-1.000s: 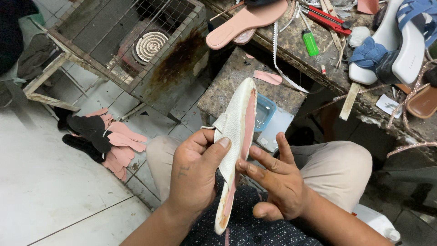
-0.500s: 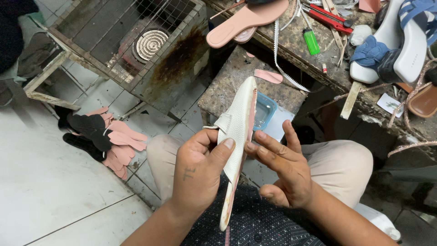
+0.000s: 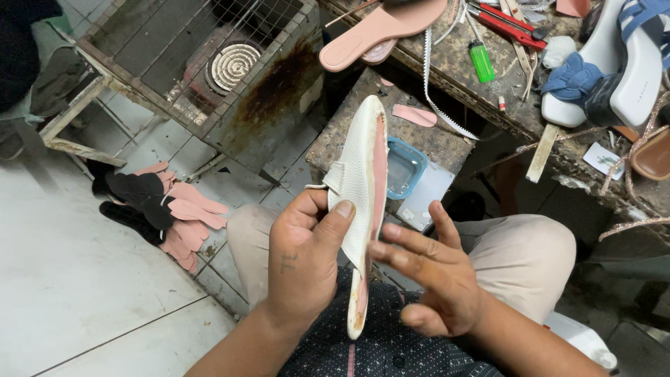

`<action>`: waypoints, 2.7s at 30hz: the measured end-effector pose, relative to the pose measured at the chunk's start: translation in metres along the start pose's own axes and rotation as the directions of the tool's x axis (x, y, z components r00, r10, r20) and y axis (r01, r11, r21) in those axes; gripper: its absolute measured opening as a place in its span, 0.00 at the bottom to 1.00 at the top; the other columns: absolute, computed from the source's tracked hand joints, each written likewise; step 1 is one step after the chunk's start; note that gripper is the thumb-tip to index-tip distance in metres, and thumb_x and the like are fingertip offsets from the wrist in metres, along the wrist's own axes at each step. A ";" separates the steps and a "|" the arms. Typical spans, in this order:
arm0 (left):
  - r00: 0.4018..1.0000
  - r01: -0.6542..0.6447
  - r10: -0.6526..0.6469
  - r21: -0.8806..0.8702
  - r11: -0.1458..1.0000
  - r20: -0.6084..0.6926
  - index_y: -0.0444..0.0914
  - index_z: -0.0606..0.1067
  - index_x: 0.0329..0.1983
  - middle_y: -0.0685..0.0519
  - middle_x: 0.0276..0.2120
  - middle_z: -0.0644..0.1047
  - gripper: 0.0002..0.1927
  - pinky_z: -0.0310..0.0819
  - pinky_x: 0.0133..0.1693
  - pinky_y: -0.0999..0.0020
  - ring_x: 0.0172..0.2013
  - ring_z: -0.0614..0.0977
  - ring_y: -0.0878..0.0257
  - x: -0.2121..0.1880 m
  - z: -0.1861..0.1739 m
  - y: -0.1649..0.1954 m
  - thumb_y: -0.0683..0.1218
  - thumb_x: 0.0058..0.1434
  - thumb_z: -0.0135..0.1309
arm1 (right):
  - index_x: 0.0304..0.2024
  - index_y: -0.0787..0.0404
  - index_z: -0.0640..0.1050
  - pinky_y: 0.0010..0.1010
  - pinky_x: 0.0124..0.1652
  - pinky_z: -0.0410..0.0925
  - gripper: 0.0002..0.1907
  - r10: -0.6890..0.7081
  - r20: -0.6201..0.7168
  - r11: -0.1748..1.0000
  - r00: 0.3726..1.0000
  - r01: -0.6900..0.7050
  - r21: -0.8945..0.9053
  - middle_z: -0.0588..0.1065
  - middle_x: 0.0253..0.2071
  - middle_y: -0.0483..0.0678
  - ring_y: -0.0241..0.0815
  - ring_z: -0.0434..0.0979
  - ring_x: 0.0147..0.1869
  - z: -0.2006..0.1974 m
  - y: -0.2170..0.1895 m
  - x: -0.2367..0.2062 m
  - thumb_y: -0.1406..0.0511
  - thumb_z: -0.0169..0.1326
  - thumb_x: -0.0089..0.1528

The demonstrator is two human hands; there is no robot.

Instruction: The person holds a white slide sandal and presses and smooths the pink insole and its edge against the sole by hand, repeatedly wetting their fingers in a small water container while working around the edge. They then place the finished sandal on a rack with other completed sandals.

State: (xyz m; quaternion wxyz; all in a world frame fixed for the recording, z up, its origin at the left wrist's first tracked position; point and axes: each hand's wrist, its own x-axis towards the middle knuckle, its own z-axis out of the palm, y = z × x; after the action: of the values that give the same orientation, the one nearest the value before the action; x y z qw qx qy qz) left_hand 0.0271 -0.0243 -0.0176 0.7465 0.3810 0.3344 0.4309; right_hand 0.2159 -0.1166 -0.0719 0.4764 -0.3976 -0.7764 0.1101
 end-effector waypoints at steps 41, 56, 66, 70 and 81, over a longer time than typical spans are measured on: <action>0.997 -0.067 0.070 0.100 0.993 -0.027 0.29 0.73 0.43 0.49 0.37 0.81 0.08 0.77 0.40 0.74 0.36 0.81 0.69 0.001 0.006 0.007 0.42 0.70 0.52 | 0.71 0.71 0.63 0.55 0.77 0.23 0.52 0.037 0.118 0.952 0.992 0.001 -0.307 0.68 0.72 0.50 0.40 0.39 0.85 0.010 -0.008 0.003 0.34 0.36 0.67; 0.998 -0.054 0.055 0.102 0.993 -0.001 0.30 0.73 0.43 0.49 0.35 0.81 0.07 0.76 0.37 0.73 0.33 0.80 0.69 -0.002 0.009 0.006 0.41 0.70 0.52 | 0.69 0.64 0.64 0.53 0.80 0.31 0.36 -0.009 -0.105 0.996 0.994 0.000 -0.090 0.79 0.60 0.54 0.51 0.69 0.75 -0.002 -0.006 0.012 0.43 0.38 0.73; 0.996 -0.085 0.091 0.208 0.975 -0.021 0.30 0.73 0.42 0.52 0.33 0.79 0.07 0.74 0.32 0.75 0.30 0.77 0.71 -0.005 0.013 0.007 0.41 0.70 0.53 | 0.69 0.64 0.64 0.54 0.80 0.35 0.35 0.001 -0.065 0.995 0.998 -0.007 -0.099 0.78 0.60 0.53 0.51 0.68 0.76 -0.004 -0.005 0.015 0.44 0.42 0.72; 0.995 -0.094 0.100 0.223 0.970 -0.016 0.30 0.73 0.42 0.52 0.33 0.79 0.07 0.75 0.32 0.76 0.30 0.78 0.72 -0.005 0.013 0.007 0.41 0.70 0.53 | 0.68 0.63 0.66 0.55 0.80 0.36 0.34 0.008 -0.068 0.996 0.998 -0.014 -0.083 0.79 0.59 0.52 0.50 0.69 0.75 -0.004 -0.006 0.014 0.45 0.43 0.72; 0.992 -0.111 0.120 0.197 0.974 -0.036 0.31 0.73 0.42 0.53 0.34 0.79 0.05 0.75 0.35 0.75 0.32 0.78 0.72 -0.002 0.010 0.003 0.40 0.70 0.53 | 0.66 0.62 0.68 0.56 0.78 0.40 0.33 -0.030 -0.005 0.998 1.000 0.030 -0.051 0.80 0.58 0.51 0.52 0.71 0.73 -0.005 -0.002 0.010 0.45 0.44 0.71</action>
State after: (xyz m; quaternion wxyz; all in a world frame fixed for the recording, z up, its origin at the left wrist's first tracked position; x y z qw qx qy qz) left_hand 0.0334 -0.0280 -0.0101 0.6711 0.4606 0.3700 0.4478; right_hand 0.2163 -0.1120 -0.0618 0.4701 -0.3983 -0.7834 0.0819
